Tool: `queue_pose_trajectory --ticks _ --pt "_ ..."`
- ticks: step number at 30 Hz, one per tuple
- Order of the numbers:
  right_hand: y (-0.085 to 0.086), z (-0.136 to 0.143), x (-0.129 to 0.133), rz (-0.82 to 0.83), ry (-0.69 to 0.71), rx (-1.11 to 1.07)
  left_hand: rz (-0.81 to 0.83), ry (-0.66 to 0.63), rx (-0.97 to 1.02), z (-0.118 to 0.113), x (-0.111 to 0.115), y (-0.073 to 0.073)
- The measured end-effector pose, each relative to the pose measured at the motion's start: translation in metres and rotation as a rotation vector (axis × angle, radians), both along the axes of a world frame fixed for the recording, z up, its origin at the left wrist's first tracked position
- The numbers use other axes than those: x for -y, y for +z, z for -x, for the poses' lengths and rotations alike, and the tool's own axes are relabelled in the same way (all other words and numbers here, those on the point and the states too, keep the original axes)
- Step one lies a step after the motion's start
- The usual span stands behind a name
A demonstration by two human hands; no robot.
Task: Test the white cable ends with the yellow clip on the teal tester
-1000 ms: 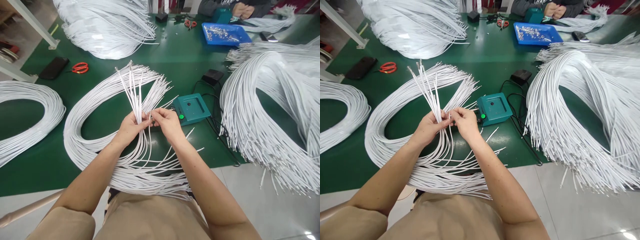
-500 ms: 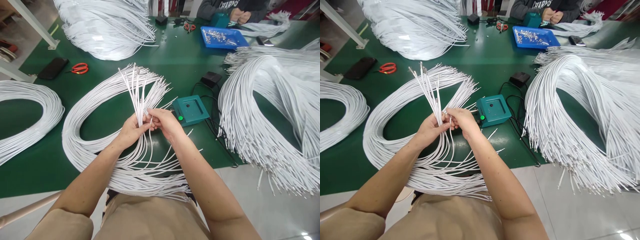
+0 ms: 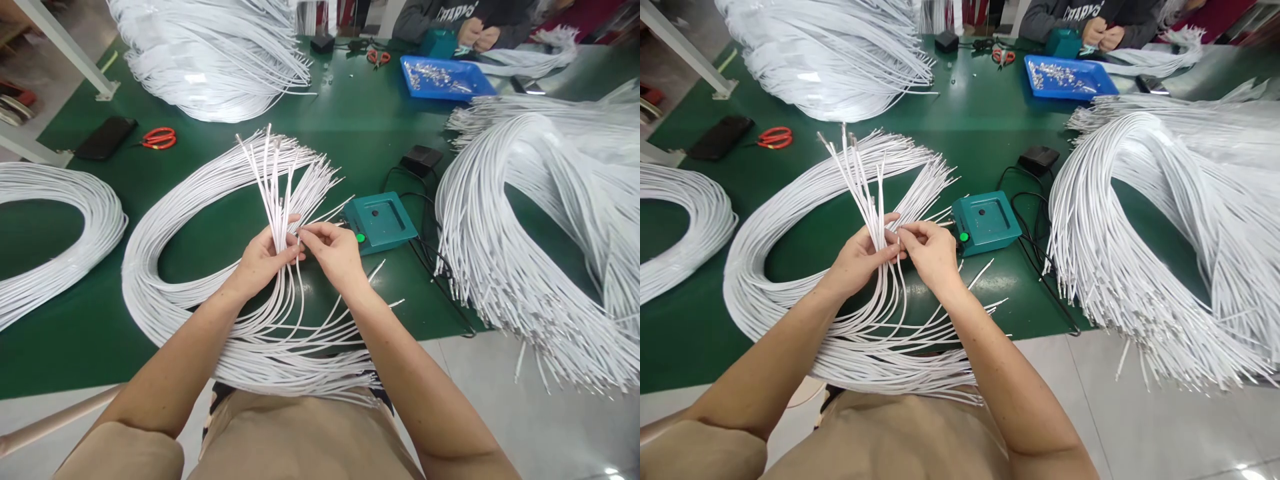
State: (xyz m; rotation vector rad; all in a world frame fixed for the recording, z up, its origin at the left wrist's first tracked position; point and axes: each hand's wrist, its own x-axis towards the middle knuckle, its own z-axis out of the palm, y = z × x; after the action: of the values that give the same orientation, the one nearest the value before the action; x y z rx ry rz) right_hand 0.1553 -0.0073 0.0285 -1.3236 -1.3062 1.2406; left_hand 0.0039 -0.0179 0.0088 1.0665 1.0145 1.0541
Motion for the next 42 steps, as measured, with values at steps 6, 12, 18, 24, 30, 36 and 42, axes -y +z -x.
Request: queue_pose_trajectory --ticks 6,12,18,24,30,36,42 --pt "-0.006 -0.004 -0.001 -0.56 0.124 0.769 0.112 -0.036 0.105 0.0 -0.001 -0.002" --pt "0.001 -0.026 -0.025 -0.818 0.37 1.167 0.124 0.05 -0.018 -0.003 -0.008 -0.004" --pt "0.007 -0.043 -0.05 -0.634 0.466 1.279 0.079 0.11 -0.169 -0.007 -0.015 -0.01" --pt "0.0 -0.045 -0.051 -0.639 0.484 1.223 0.034 0.098 -0.271 -0.011 -0.021 -0.019" --pt "-0.003 -0.045 -0.052 -0.658 0.444 1.239 -0.019 0.126 -0.446 -0.012 -0.022 -0.023" --pt "-0.005 -0.044 -0.05 -0.685 0.431 1.26 -0.05 0.106 -0.524 -0.01 -0.022 -0.025" --pt "-0.004 -0.056 -0.043 -0.638 0.114 1.23 -0.008 0.104 -0.45 -0.01 -0.023 -0.025"
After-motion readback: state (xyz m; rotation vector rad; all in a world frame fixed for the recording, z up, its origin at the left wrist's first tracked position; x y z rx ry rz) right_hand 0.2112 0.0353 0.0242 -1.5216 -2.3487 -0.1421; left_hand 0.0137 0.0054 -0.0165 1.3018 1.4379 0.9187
